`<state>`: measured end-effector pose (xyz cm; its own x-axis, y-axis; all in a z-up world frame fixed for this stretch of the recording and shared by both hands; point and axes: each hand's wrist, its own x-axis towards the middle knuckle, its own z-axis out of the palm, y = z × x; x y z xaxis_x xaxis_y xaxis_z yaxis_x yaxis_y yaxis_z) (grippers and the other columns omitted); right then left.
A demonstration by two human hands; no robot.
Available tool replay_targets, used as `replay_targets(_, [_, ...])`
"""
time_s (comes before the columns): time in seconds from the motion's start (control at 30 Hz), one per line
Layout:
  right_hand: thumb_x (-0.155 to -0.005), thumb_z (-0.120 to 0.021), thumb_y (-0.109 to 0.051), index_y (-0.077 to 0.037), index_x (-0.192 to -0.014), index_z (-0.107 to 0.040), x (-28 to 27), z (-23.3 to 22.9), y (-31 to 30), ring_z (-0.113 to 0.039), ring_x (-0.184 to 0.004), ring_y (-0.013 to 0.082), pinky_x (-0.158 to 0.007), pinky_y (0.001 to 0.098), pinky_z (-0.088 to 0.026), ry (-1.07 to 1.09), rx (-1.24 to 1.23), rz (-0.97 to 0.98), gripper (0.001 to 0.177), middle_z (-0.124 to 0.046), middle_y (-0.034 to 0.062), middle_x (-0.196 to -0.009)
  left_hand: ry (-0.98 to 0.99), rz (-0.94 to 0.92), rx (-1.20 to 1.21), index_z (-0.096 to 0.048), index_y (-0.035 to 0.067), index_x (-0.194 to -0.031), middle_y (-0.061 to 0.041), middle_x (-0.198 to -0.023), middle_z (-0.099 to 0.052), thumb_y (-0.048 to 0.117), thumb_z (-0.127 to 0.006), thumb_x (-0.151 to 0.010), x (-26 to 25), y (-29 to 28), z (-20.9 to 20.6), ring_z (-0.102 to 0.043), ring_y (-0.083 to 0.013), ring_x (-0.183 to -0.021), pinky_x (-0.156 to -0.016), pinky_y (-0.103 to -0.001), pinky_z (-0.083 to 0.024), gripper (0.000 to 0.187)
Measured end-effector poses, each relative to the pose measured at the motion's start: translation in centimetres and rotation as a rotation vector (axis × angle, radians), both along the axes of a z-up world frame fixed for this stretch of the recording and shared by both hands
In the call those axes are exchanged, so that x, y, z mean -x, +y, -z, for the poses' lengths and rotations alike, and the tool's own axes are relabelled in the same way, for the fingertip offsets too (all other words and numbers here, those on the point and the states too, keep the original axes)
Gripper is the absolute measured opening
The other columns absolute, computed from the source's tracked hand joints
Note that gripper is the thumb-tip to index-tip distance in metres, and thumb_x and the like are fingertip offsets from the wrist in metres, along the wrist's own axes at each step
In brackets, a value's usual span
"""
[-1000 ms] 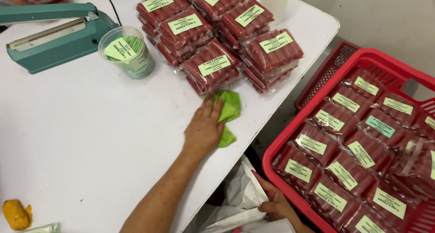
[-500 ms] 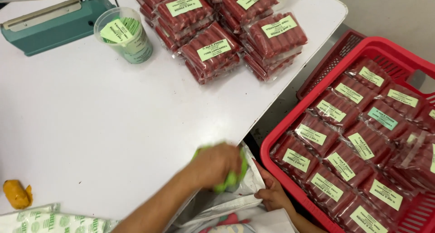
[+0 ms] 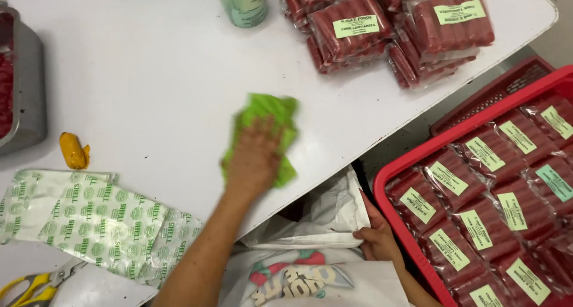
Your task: Cleaning a work surface with a cloth and sealing small plastic bags of red food items using a heat sealer.
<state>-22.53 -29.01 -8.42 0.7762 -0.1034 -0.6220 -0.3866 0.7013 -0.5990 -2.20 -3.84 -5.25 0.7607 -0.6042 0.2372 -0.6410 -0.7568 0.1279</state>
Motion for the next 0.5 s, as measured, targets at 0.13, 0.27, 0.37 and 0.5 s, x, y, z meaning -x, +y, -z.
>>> replay_targets(0.13, [-0.057,-0.043,0.027,-0.012,-0.158,-0.037,0.3,1.5,-0.3,-0.050,-0.135,0.0331,-0.107,0.0408,-0.038,-0.003,0.017,0.016,0.108,-0.051,0.0182,-0.151,0.099,0.283,-0.004,-0.057,0.019,-0.141,-0.012,-0.151,-0.050,0.014,-0.062,-0.081,9.2,-4.5,-5.1,-0.037,-0.0336,-0.145,-0.122,-0.056,-0.018,0.061])
replay_targets(0.27, [-0.066,-0.053,0.015,-0.018,-0.157,-0.037,1.3,5.2,-1.6,-0.062,-0.113,0.0289,-0.083,0.0353,-0.052,-0.232,-0.029,-0.046,0.098,-0.055,0.0166,-0.145,0.526,0.494,0.294,-0.070,0.015,-0.124,-0.016,-0.137,-0.063,0.025,-0.074,-0.085,14.9,-4.2,-5.8,-0.059,-0.0355,-0.127,-0.110,-0.057,-0.039,0.041])
replay_targets(0.37, [-0.067,-0.058,0.012,-0.015,-0.158,-0.036,1.0,3.5,-0.9,-0.061,-0.116,0.0335,-0.087,0.0397,-0.051,-0.202,-0.017,-0.044,0.097,-0.056,0.0214,-0.142,0.420,0.340,0.322,-0.067,0.011,-0.126,-0.019,-0.129,-0.056,0.010,-0.070,-0.080,15.8,-3.3,-9.0,-0.055,-0.0370,-0.113,-0.088,-0.050,-0.049,0.046])
replay_targets(0.5, [-0.064,-0.045,0.021,-0.019,-0.158,-0.040,0.3,0.2,-0.9,-0.062,-0.108,0.0271,-0.076,0.0356,-0.048,0.015,0.146,-0.133,0.102,-0.059,0.0131,-0.144,-0.175,0.314,0.691,-0.065,-0.001,-0.123,-0.009,-0.088,-0.057,0.004,-0.045,-0.106,17.5,-2.3,-17.4,-0.054,-0.0216,-0.078,-0.076,-0.035,-0.048,0.027])
